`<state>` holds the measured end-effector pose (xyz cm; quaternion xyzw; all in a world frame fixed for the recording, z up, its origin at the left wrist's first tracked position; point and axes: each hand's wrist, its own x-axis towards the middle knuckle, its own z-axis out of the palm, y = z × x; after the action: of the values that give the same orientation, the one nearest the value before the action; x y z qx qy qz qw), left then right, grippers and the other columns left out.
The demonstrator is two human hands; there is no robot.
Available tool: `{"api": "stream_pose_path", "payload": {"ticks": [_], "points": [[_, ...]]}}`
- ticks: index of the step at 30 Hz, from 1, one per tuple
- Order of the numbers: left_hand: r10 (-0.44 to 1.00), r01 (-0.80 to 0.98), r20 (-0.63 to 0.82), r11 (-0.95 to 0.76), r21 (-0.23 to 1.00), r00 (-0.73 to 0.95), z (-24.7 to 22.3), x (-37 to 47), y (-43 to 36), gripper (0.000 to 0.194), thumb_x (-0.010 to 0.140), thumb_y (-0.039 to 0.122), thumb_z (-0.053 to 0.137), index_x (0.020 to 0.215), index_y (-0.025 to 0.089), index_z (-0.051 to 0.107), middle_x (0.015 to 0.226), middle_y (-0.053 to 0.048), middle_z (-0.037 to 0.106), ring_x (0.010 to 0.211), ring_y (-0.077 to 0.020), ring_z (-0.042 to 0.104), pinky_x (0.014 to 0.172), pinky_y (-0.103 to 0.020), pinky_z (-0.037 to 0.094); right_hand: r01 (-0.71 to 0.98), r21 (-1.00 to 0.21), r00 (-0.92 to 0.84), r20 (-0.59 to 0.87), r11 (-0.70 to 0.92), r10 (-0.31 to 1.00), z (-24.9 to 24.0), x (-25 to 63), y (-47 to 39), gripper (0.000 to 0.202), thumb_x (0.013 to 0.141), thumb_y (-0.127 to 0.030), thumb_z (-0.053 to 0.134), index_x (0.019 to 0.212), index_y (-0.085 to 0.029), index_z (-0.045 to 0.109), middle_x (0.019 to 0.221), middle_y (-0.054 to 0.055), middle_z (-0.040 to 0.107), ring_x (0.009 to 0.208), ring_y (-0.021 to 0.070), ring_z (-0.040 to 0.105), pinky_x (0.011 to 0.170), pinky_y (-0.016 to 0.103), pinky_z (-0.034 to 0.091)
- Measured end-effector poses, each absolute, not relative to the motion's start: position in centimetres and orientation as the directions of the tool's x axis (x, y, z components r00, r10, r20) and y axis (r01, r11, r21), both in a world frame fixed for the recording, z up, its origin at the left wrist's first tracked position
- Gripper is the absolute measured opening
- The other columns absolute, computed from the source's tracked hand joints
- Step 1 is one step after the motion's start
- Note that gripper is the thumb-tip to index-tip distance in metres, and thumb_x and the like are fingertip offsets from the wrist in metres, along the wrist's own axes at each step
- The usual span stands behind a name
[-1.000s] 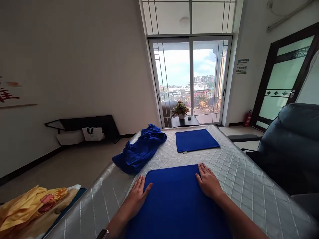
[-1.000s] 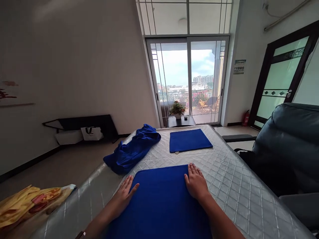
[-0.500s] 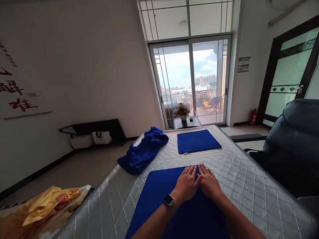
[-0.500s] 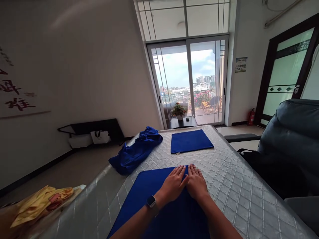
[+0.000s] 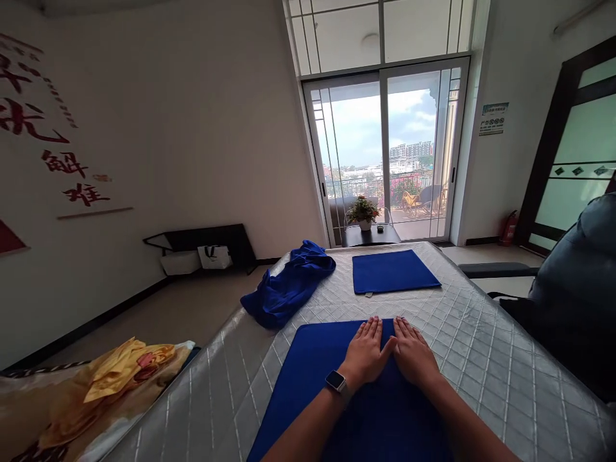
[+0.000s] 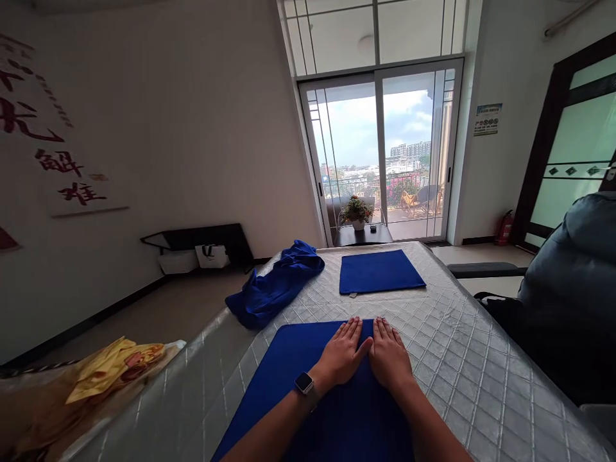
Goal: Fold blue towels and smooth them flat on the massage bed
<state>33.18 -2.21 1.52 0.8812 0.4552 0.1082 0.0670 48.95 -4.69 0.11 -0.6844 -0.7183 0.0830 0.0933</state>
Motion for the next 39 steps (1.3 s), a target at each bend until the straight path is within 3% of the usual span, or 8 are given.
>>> {"api": "stream_pose_path", "payload": {"ticks": [24,39], "points": [[0.925,0.915,0.129,-0.374,0.150,0.357,1.7,15.5,-0.5,0.076,0.104,0.066,0.021,0.158,0.015,0.036,0.165,-0.013,0.031,0.153,-0.0258,0.029,0.125,-0.045,0.025,0.972,-0.231,-0.040,0.066,0.054,0.997,-0.8,49.2,-4.7,0.068,0.102,-0.040,0.014,0.160,-0.007,0.025,0.168,0.006,0.020,0.155,0.0180,0.015,0.127,0.039,0.014],[0.929,0.910,0.164,-0.361,0.202,0.332,0.1,14.6,0.0,0.078,0.104,0.066,0.024,0.158,0.012,0.035,0.165,-0.014,0.031,0.154,-0.0267,0.027,0.126,-0.044,0.023,0.981,-0.160,-0.087,0.145,0.110,0.986,-2.6,50.1,-4.2,0.069,0.102,-0.040,0.015,0.158,-0.003,0.029,0.166,0.011,0.025,0.155,0.0204,0.019,0.127,0.042,0.019]]}}
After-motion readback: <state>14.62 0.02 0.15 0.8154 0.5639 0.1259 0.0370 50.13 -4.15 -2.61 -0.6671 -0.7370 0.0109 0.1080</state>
